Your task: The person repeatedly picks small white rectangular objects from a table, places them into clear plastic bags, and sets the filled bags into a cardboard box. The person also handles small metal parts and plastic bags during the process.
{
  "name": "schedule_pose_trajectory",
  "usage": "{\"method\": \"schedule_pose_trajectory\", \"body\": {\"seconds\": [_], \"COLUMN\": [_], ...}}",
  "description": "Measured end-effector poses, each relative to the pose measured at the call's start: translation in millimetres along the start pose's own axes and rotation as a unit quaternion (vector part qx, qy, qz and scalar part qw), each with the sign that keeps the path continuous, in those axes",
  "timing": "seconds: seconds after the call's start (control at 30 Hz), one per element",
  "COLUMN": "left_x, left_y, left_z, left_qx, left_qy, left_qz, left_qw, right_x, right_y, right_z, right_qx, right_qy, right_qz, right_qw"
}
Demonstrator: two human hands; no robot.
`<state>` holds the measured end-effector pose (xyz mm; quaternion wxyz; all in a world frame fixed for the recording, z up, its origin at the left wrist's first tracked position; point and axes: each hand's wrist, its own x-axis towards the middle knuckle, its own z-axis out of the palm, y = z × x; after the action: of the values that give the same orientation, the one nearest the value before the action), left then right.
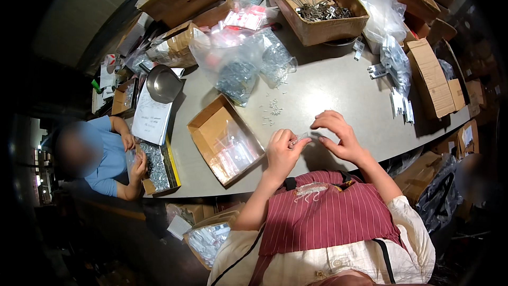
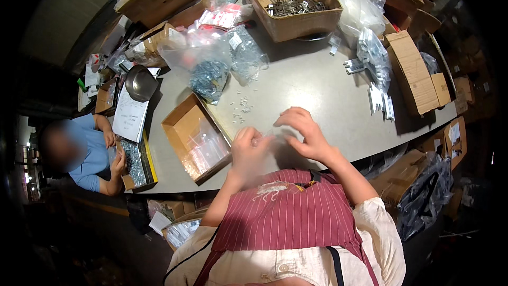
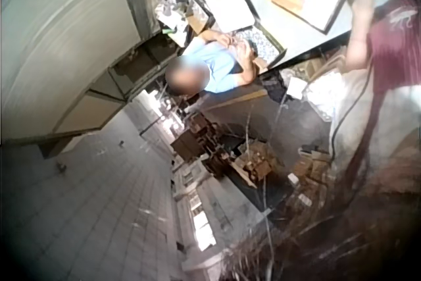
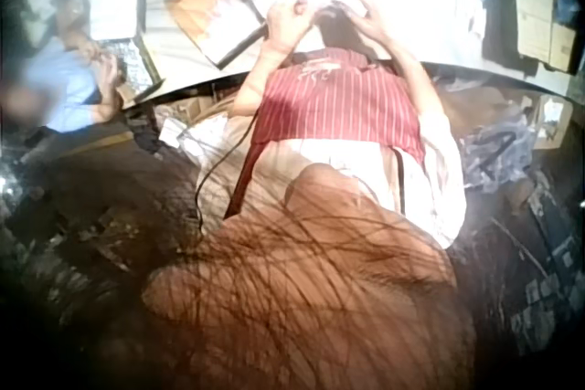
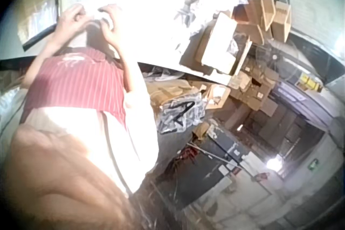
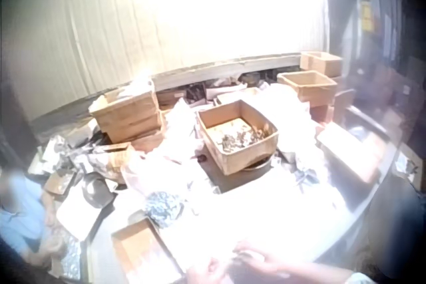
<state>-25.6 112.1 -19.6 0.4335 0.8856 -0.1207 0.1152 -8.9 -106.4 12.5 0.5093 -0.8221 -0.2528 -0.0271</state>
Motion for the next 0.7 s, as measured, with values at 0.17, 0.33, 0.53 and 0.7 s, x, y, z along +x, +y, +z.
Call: {"method": "schedule_pose_trajectory", "body": {"seconds": [0.17,0.33,0.53,0.7], "left_x": [1,5,-32,-27], "left_y": [-6,3,-48,-6], "left_z": [5,5,35,12], "left_qx": [0.007,0.131,-0.001,-0.019], "left_qy": [-0.027,0.017,-0.087,-0.137], "left_qz": [0.032,0.064,-0.099,-0.129], "left_qw": [0.999,0.989,0.991,0.982], "right_x": [10,14,61,98], "right_y": [3,6,64,96], "right_z": [3,6,53,98], "right_qx": [-0.108,-0.144,0.051,-0.154], "right_qy": [-0.156,-0.221,-0.169,-0.086], "right_qz": [-0.045,-0.036,0.066,0.058], "right_qw": [0.981,0.964,0.982,0.983]}}
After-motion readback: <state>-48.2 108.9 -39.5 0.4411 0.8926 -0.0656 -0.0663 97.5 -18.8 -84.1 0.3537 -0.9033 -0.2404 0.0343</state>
